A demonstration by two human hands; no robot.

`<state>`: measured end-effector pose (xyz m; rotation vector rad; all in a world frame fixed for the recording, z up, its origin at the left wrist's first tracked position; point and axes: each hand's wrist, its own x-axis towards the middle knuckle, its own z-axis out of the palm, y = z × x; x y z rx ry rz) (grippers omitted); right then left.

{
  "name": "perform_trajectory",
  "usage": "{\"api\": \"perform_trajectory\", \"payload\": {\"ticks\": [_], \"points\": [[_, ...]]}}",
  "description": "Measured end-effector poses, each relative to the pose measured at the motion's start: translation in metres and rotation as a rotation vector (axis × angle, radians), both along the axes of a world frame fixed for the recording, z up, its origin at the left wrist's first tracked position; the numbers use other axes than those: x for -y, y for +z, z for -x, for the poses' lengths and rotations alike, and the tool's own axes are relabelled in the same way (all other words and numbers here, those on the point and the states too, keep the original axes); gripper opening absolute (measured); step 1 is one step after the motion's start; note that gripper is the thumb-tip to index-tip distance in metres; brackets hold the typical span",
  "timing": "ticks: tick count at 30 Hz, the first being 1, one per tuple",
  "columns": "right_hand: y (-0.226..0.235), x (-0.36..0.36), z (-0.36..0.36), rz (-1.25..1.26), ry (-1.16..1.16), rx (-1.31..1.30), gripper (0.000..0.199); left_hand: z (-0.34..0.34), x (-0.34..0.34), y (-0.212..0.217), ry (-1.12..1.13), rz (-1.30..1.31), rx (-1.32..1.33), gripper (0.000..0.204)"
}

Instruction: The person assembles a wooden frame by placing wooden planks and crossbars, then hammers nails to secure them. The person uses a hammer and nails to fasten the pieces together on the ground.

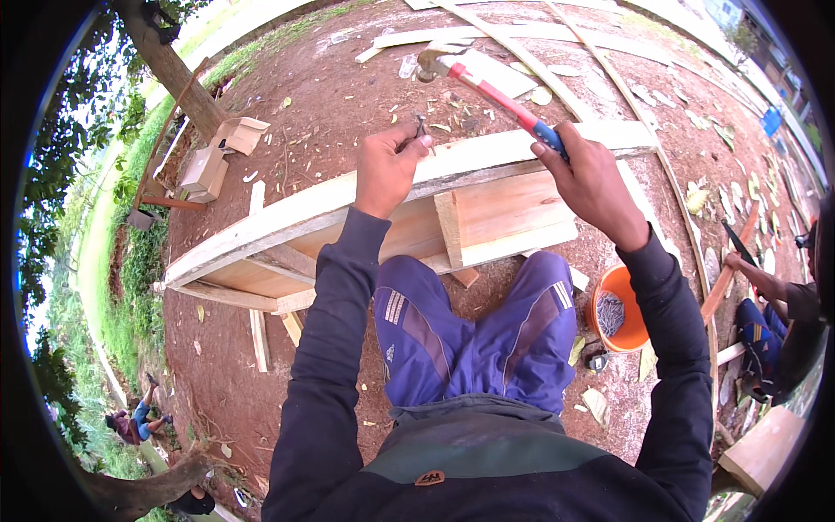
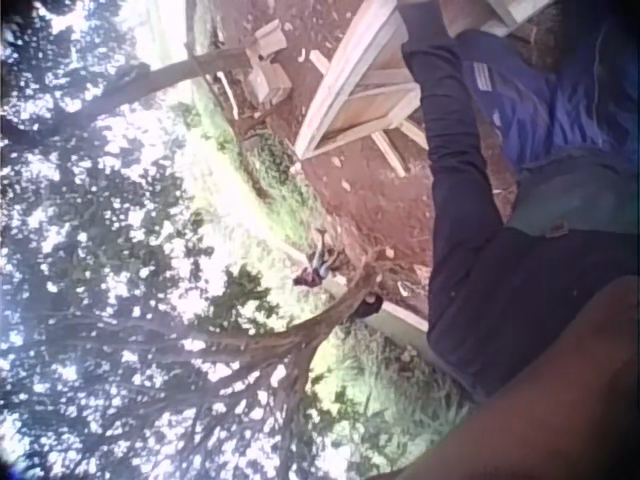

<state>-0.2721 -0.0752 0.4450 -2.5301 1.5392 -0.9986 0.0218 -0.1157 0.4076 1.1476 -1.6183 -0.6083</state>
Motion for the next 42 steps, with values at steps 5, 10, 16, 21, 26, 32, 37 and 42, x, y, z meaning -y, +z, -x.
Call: {"api": "perform_trajectory", "payload": {"ticks": [5, 10, 16, 21, 26, 32, 37, 42], "points": [[0.066, -0.042, 0.004, -0.569, 0.148, 0.137, 0.039, 0.008, -0.002, -0.007, 0.018, 0.061, 0.002, 0.019], [0.09, -0.046, 0.005, -0.347, 0.135, -0.036, 0.039, 0.006, -0.003, -0.004, 0.055, 0.068, 0.053, 0.02], [0.095, -0.045, 0.002, -0.282, 0.136, -0.18, 0.035, 0.007, -0.004, 0.0, 0.044, 0.025, 0.109, 0.025], [0.103, -0.045, -0.004, -0.121, 0.109, -0.083, 0.035, 0.005, -0.004, -0.002, 0.078, 0.014, 0.131, 0.026], [0.085, -0.048, -0.002, 0.053, 0.224, -0.251, 0.032, 0.008, -0.007, 0.002, 0.081, 0.006, 0.143, 0.027], [0.092, -0.041, 0.005, -0.032, 0.111, -0.081, 0.035, 0.009, -0.011, 0.004, 0.086, 0.008, 0.148, 0.028], [0.094, -0.047, -0.001, -0.044, 0.078, 0.03, 0.036, 0.009, -0.01, 0.001, 0.082, -0.003, 0.111, 0.028], [0.085, -0.049, 0.001, -0.264, 0.111, -0.114, 0.035, 0.006, -0.01, 0.002, 0.053, 0.004, 0.111, 0.028]]}}
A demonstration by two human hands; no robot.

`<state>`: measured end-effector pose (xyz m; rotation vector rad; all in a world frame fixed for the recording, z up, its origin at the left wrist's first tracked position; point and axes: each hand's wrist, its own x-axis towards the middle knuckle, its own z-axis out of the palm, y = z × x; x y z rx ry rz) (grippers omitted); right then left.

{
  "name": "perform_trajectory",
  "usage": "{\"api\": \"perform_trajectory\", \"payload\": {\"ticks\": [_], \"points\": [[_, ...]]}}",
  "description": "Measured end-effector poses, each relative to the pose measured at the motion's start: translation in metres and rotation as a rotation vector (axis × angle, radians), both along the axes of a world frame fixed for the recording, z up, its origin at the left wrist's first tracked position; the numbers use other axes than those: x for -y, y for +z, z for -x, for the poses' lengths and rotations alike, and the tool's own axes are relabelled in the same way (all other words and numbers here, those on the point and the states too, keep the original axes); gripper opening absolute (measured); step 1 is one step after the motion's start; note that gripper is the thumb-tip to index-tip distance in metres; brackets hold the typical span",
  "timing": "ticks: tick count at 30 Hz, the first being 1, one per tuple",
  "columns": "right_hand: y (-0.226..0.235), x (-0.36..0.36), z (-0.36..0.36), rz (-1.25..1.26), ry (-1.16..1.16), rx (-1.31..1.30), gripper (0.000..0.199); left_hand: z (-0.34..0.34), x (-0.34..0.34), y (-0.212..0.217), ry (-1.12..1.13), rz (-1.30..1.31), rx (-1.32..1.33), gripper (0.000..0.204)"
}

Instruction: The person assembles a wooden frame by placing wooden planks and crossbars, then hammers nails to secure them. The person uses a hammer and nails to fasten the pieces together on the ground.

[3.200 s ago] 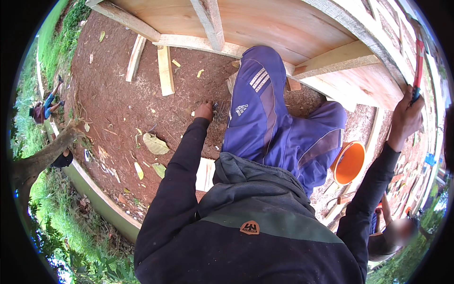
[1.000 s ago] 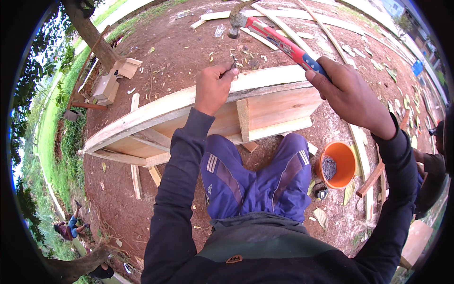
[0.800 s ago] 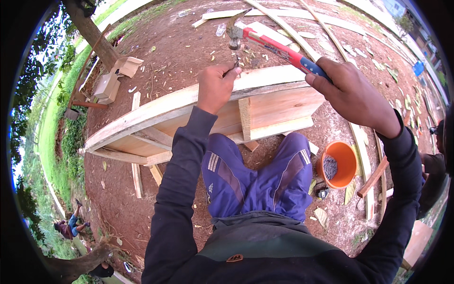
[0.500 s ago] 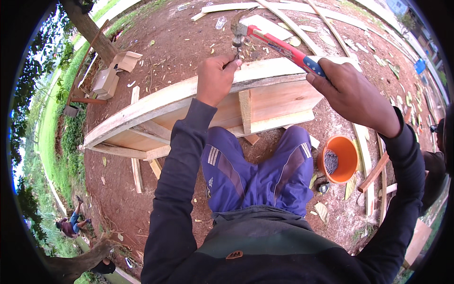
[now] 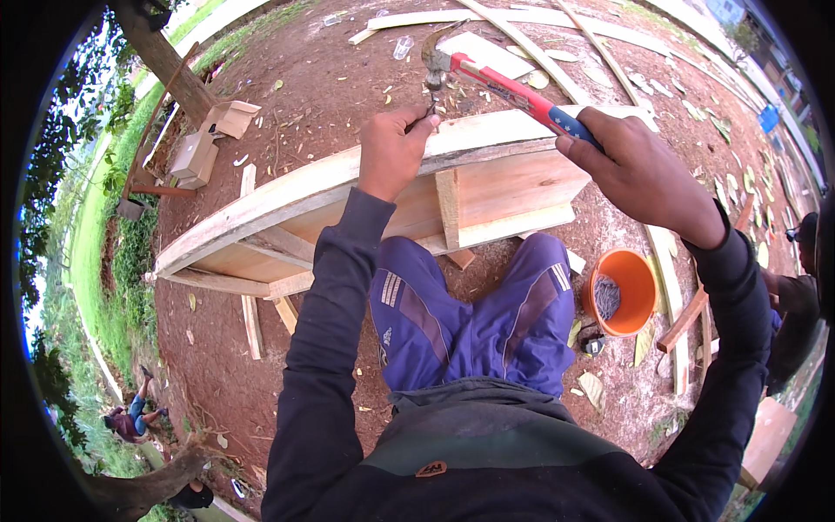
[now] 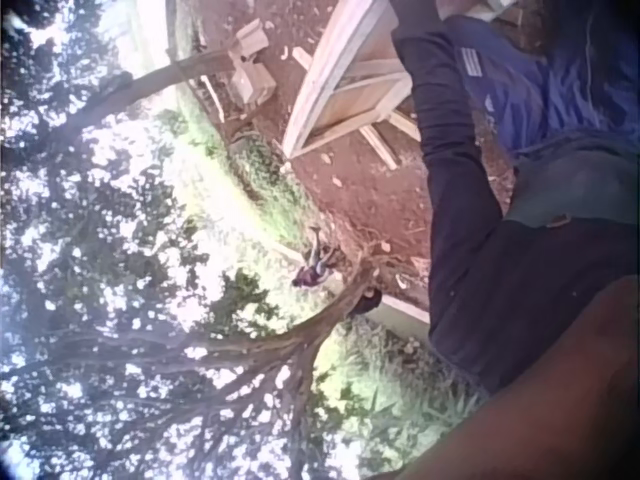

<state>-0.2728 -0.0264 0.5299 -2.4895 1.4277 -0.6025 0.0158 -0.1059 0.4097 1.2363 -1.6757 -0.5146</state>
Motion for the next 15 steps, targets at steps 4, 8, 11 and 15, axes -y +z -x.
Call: {"api": "perform_trajectory", "payload": {"ticks": [4, 8, 11, 15], "points": [[0.0, -0.001, 0.001, 0.095, -0.009, 0.08, 0.033, -0.005, 0.003, -0.003, -0.034, -0.002, -0.141, 0.03], [0.024, -0.006, 0.0, 0.067, -0.059, 0.431, 0.032, -0.023, 0.003, 0.013, 0.235, 0.091, 0.186, 0.033], [0.035, 0.0, -0.01, 0.137, -0.047, 0.607, 0.034, -0.045, 0.003, 0.003, 0.43, -0.007, 0.541, 0.031], [0.006, 0.01, -0.005, 0.315, -0.019, 0.155, 0.035, -0.036, 0.0, -0.003, 0.474, -0.028, 0.536, 0.032]]}}
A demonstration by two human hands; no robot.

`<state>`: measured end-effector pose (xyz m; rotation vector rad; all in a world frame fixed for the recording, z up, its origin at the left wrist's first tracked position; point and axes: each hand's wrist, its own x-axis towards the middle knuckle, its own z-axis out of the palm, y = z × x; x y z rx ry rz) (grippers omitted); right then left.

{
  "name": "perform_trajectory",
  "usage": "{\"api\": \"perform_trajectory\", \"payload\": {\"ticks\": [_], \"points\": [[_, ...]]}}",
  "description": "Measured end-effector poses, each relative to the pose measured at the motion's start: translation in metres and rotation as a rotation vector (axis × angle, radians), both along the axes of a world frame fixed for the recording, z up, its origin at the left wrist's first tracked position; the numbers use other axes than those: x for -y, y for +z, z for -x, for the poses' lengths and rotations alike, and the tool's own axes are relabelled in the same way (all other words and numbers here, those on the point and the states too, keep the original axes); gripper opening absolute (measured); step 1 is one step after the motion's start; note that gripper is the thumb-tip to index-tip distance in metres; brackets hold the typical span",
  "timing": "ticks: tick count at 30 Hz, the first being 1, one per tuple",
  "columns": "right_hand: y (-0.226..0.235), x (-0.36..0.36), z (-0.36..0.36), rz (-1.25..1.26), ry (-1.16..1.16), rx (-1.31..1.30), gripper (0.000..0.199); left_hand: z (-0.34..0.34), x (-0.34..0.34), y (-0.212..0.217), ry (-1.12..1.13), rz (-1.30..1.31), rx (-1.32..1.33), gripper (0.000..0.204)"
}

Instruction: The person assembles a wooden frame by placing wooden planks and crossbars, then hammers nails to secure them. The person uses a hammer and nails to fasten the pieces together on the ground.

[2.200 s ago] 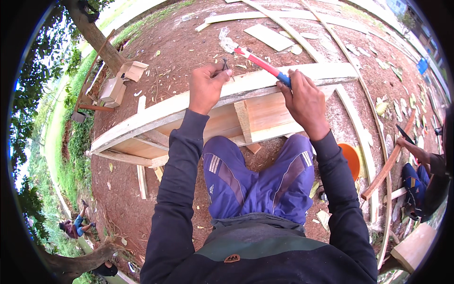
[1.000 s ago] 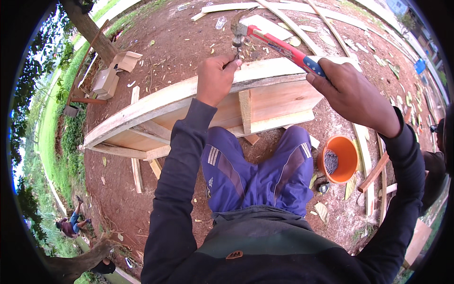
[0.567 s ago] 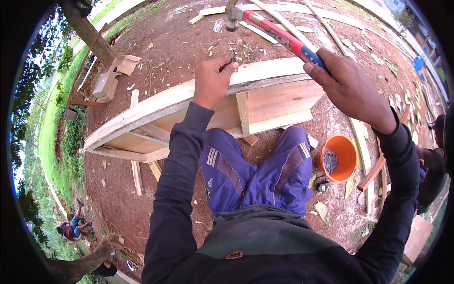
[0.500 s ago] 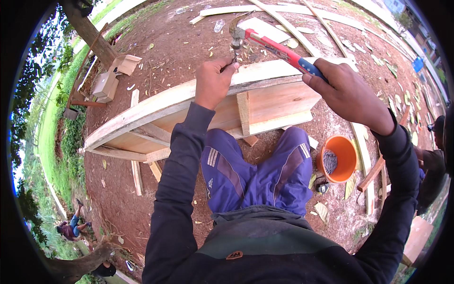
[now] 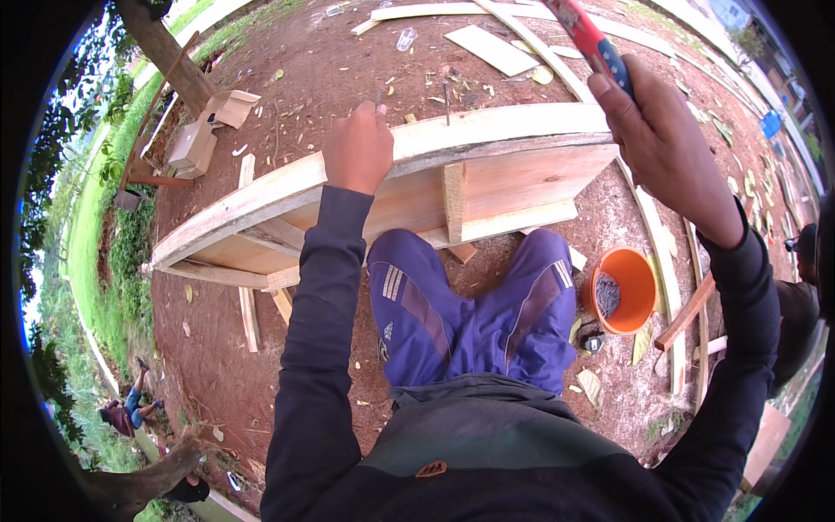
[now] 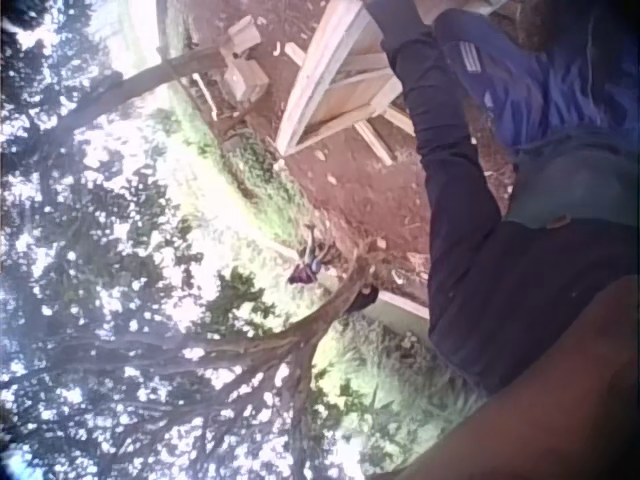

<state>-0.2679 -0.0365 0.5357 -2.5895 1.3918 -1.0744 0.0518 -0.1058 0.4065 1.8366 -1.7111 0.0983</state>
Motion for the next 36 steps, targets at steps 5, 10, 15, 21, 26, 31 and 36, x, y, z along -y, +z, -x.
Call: {"api": "perform_trajectory", "payload": {"ticks": [5, 10, 15, 21, 26, 31, 36], "points": [[0.009, -0.006, 0.014, -0.109, 0.044, -0.222, 0.036, 0.004, 0.002, 0.002, 0.016, -0.006, 0.008, 0.033], [0.043, -0.01, -0.022, 0.009, -0.012, 0.519, 0.034, -0.002, -0.002, 0.001, 0.041, -0.032, 0.016, 0.033], [-0.001, -0.013, 0.002, -0.319, 0.041, -0.306, 0.036, 0.005, 0.0, 0.005, 0.033, -0.014, -0.002, 0.033], [0.045, 0.002, 0.006, -0.239, 0.035, 0.461, 0.037, 0.002, -0.002, 0.004, 0.065, -0.041, -0.001, 0.032], [0.012, 0.006, -0.015, 0.005, 0.107, 0.688, 0.033, 0.003, 0.0, 0.003, 0.052, -0.023, -0.005, 0.033], [-0.004, -0.019, 0.012, -0.399, -0.056, -0.121, 0.037, 0.003, 0.001, 0.003, 0.062, -0.033, 0.012, 0.034], [0.063, 0.043, 0.092, -0.151, 0.487, 0.54, 0.032, 0.006, 0.008, 0.002, 0.042, 0.002, -0.01, 0.034]]}}
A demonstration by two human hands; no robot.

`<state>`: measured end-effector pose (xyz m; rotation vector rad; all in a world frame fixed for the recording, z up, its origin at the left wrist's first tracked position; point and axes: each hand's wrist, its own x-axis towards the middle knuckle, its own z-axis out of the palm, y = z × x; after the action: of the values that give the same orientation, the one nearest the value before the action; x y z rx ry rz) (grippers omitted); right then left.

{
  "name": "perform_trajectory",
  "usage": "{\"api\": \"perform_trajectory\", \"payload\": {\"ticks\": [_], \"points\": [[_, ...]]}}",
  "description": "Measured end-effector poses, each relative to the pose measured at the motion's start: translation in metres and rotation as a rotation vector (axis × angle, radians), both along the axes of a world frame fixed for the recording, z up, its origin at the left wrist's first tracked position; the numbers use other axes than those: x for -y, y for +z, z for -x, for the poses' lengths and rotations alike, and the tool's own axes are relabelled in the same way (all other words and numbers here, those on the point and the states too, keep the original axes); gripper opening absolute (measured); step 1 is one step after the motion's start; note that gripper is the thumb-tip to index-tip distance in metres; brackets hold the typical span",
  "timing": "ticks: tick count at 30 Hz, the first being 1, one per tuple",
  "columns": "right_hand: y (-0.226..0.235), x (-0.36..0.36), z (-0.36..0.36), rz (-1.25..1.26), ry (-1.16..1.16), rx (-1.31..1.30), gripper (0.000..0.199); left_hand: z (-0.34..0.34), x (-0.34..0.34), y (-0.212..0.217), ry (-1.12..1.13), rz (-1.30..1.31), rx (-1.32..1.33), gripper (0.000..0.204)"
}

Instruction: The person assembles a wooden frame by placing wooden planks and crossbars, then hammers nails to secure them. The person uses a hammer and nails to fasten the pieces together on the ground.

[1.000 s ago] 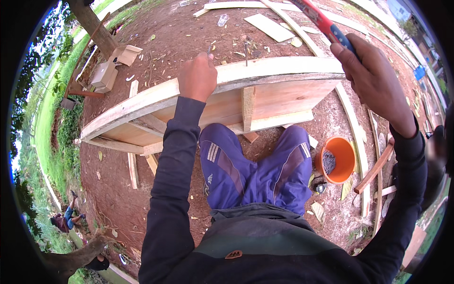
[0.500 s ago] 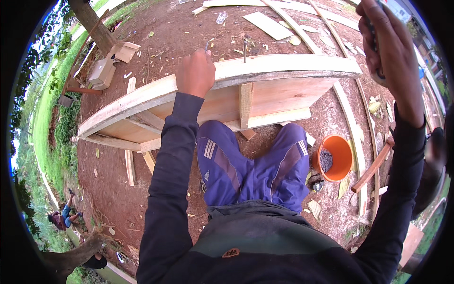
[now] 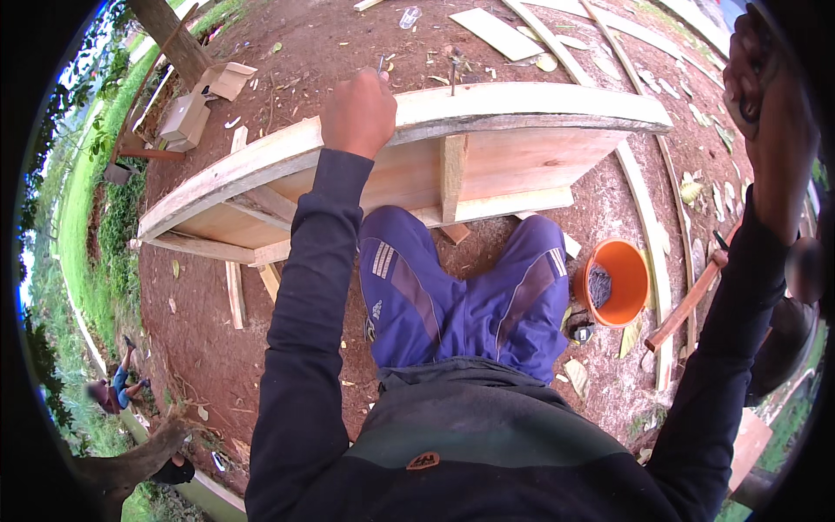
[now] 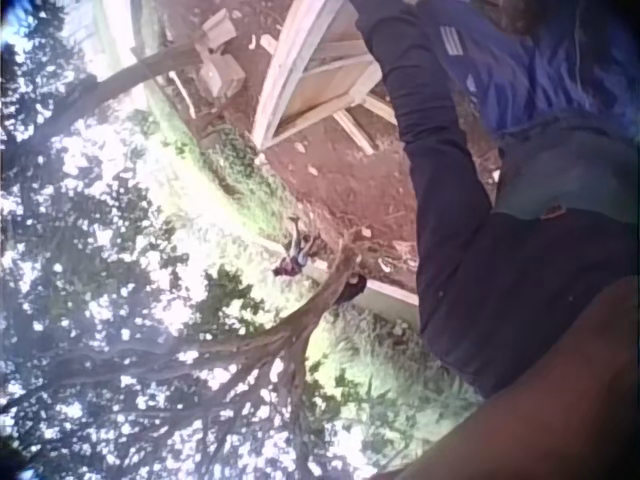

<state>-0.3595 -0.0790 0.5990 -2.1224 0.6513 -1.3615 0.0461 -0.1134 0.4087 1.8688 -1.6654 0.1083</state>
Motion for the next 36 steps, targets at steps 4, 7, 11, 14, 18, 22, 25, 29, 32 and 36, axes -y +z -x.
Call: {"api": "perform_trajectory", "payload": {"ticks": [4, 7, 11, 14, 18, 22, 25, 29, 32, 36], "points": [[-0.095, -0.059, -0.098, -0.324, -0.438, -0.411, 0.028, -0.005, -0.005, -0.004, 0.001, -0.03, 0.048, 0.034], [-0.095, -0.061, -0.079, -0.098, -0.425, -0.783, 0.035, -0.006, -0.002, -0.004, -0.005, -0.008, 0.071, 0.036], [0.001, -0.037, -0.023, -0.094, -0.332, -0.266, 0.031, 0.0, 0.001, -0.003, -0.02, 0.026, 0.053, 0.036], [-0.042, -0.023, -0.049, -0.048, -0.225, -0.035, 0.025, -0.012, -0.002, -0.009, 0.006, 0.001, 0.082, 0.036], [-0.128, -0.06, -0.08, -0.052, -0.331, -0.897, 0.031, -0.006, -0.001, -0.002, 0.009, -0.012, 0.017, 0.034], [-0.073, -0.045, -0.054, -0.267, -0.45, -0.502, 0.025, -0.016, -0.001, -0.009, 0.033, -0.012, 0.063, 0.035], [-0.019, -0.014, -0.007, 0.066, -0.32, -0.13, 0.029, 0.0, 0.004, -0.005, 0.002, -0.011, 0.021, 0.036], [-0.112, -0.043, -0.074, 0.024, -0.311, -0.492, 0.025, -0.015, 0.0, -0.01, 0.045, -0.036, 0.03, 0.036], [-0.141, -0.067, -0.087, -0.161, -0.43, -0.8, 0.032, -0.006, 0.005, -0.007, 0.048, -0.02, 0.033, 0.036], [-0.076, -0.066, -0.104, -0.239, -0.493, -0.156, 0.032, -0.014, 0.001, -0.012, 0.036, -0.026, 0.045, 0.037]]}}
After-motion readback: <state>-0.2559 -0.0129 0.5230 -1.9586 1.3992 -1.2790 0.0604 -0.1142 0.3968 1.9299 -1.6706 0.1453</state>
